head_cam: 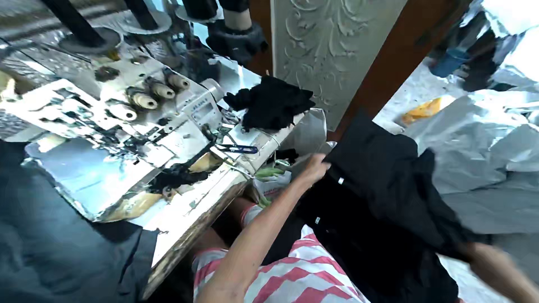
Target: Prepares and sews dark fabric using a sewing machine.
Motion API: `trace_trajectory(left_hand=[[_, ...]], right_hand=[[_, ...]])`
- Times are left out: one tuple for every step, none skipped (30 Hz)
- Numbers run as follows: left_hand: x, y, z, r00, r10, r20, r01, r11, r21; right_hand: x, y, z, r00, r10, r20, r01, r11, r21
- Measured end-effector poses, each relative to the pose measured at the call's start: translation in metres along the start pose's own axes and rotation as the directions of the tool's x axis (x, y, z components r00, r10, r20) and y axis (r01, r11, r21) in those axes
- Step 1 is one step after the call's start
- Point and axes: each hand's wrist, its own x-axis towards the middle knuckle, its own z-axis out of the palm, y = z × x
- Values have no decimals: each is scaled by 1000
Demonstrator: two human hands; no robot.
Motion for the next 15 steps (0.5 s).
trace_trajectory(left_hand=[[-2, -29, 8, 998, -43, 37, 40, 994, 100], [-6, -52, 13, 991, -102, 88, 81, 972, 219], [-12, -70, 16, 977, -168, 134, 116, 937, 329], [-20, -84, 18, 960, -232, 158, 152, 903, 402], [-27, -94, 19, 946, -282, 161, 190, 883, 429], [-33, -100, 19, 937, -317, 148, 230, 876, 425], [-37, -104, 18, 934, -336, 124, 262, 877, 402], [-41, -104, 16, 939, -330, 93, 274, 885, 375], [-46, -102, 11, 950, -307, 63, 268, 901, 342], [-53, -99, 3, 962, -271, 32, 250, 921, 299], [-61, -96, -5, 973, -230, -3, 223, 941, 253], [-72, -95, -12, 982, -188, -34, 191, 960, 203], [-86, -96, -19, 987, -152, -59, 159, 977, 144], [-102, -98, -27, 988, -137, -74, 141, 988, 66], [-122, -100, -34, 987, -135, -83, 132, 991, -34]], right_hand=[[1, -6, 37, 993, -37, 108, 33, 999, 32], [1, -17, 68, 975, -39, 220, 31, 999, 39], [2, -29, 92, 946, -19, 324, 16, 1000, 12], [4, -40, 106, 912, 7, 411, 10, 999, -39], [8, -47, 110, 880, 17, 475, 20, 997, -74], [13, -49, 108, 850, 18, 527, 45, 993, -107], [17, -48, 101, 827, 4, 561, 87, 987, -134], [20, -47, 91, 824, -29, 565, 140, 978, -154], [24, -49, 79, 826, -55, 560, 189, 965, -183], [29, -56, 65, 838, -80, 540, 223, 953, -205], [35, -67, 53, 862, -111, 494, 248, 944, -219], [40, -83, 42, 887, -151, 436, 270, 936, -226], [46, -103, 32, 900, -178, 397, 292, 924, -246], [52, -126, 25, 905, -223, 361, 331, 904, -269], [56, -147, 21, 897, -306, 319, 398, 875, -277]])
